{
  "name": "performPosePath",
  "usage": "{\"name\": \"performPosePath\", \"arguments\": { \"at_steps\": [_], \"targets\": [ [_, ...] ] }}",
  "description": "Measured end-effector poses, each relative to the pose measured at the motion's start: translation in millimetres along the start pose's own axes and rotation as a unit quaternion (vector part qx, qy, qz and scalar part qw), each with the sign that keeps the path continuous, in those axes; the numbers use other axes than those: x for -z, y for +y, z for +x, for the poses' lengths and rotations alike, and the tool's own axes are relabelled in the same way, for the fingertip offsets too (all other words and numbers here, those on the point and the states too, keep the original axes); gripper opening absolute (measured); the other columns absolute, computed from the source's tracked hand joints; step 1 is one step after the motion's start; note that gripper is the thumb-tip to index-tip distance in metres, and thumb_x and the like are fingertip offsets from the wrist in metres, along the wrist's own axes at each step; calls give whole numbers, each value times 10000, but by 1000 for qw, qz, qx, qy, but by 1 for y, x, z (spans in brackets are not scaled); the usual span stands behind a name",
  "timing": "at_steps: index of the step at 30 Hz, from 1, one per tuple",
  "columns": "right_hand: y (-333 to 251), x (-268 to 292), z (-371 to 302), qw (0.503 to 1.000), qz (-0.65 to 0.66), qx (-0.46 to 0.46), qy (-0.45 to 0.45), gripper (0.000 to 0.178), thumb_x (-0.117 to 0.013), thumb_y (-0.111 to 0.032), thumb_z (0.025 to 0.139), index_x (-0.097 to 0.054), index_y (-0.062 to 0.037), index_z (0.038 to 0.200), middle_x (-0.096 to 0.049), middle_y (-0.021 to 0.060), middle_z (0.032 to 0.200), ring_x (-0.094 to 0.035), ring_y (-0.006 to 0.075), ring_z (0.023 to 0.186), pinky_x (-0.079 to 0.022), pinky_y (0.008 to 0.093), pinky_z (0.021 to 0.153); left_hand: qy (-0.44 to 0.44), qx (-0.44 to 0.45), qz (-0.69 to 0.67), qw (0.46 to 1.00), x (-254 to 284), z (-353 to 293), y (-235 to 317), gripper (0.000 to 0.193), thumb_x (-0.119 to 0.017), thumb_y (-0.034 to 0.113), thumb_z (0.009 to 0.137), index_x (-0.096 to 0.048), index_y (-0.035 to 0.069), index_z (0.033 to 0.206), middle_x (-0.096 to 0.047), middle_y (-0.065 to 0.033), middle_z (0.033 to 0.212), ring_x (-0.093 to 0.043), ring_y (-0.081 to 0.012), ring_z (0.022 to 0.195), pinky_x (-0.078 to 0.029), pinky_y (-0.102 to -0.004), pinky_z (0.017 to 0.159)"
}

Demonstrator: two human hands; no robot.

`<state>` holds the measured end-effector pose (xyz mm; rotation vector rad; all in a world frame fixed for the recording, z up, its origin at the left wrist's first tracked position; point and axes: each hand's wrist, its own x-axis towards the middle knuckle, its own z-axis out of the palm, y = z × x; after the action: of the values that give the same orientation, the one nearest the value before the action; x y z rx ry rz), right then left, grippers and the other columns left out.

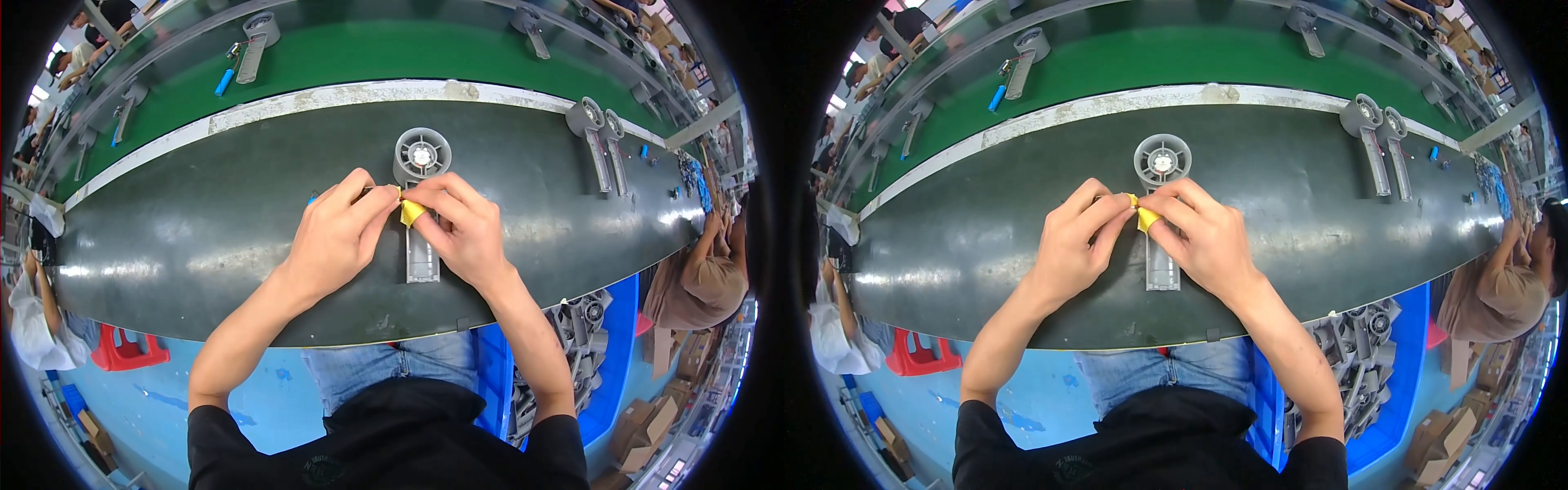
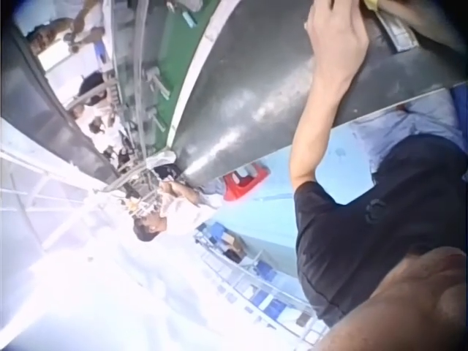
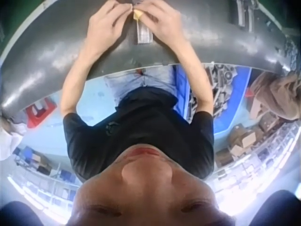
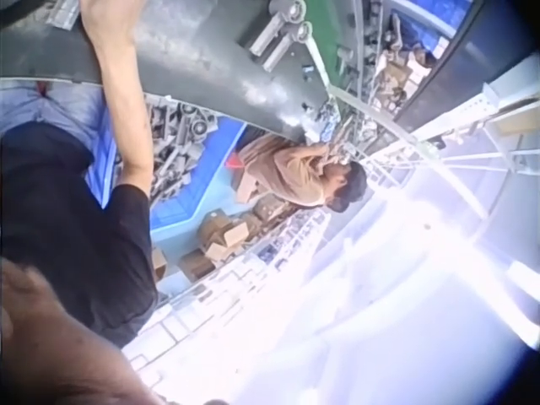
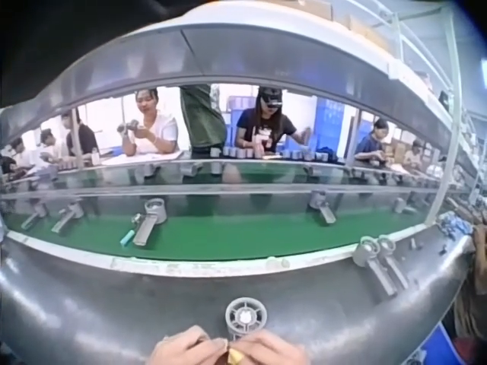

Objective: The person assembles small yellow and blue electronic components by hand at a manual assembly station.

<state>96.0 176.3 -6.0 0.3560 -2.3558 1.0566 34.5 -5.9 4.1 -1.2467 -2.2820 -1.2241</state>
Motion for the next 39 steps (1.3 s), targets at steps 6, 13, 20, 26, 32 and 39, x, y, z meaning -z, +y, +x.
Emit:
{"name": "performPosePath", "arguments": {
  "at_steps": [6, 13, 20, 26, 32, 39],
  "targets": [
    [-4, 0, 0, 994, 55, -90, 17, 211, -719, 21, 713, -735, -33, 917, -668, 23, 921, -420, 10, 479, -334, 199, 437, -34, 73, -133, 988, 6, -5, -1, 294, -620, -26, 904, -581, -35, 1195, -568, -86, 866, -571, -204, 642, -475, -297, 604],
    [0, 1, -1, 992, 81, -98, 28, 233, -704, 27, 692, -736, -22, 917, -670, 37, 930, -397, 0, 470, -314, 186, 446, -20, 117, -155, 981, -4, -13, -4, 384, -622, -32, 910, -558, -38, 1289, -710, -171, 1104, -716, -225, 910, -552, -297, 827],
    [0, -1, 0, 992, 73, -95, 32, 222, -705, 40, 700, -723, 1, 918, -665, 43, 929, -406, -2, 480, -315, 185, 449, -21, 113, -121, 986, -2, -10, -1, 289, -717, -5, 846, -687, -31, 1132, -735, -151, 1008, -717, -198, 859, -551, -285, 770],
    [0, -2, -1, 992, 78, -96, 29, 207, -701, 51, 716, -710, 14, 919, -662, 44, 933, -408, -5, 490, -311, 183, 449, -9, 95, -118, 988, -6, -11, -4, 303, -732, -12, 827, -698, -27, 1128, -735, -154, 998, -717, -205, 859, -550, -282, 755],
    [0, -1, 1, 991, 69, -111, 36, 164, -742, -19, 738, -708, -22, 899, -673, 22, 874, -492, 51, 486, -370, 226, 420, 14, 71, -108, 991, -9, -9, -1, 232, -742, 16, 816, -707, -27, 1041, -714, -171, 1034, -701, -298, 884, -550, -332, 750],
    [0, -4, 2, 990, 65, -117, 41, 181, -742, -9, 719, -700, -12, 895, -674, 24, 877, -484, 45, 468, -362, 220, 414, 19, 82, -83, 993, -12, -10, -2, 225, -746, 8, 800, -704, -30, 1018, -706, -162, 1000, -669, -295, 793, -531, -342, 700]
  ]
}}
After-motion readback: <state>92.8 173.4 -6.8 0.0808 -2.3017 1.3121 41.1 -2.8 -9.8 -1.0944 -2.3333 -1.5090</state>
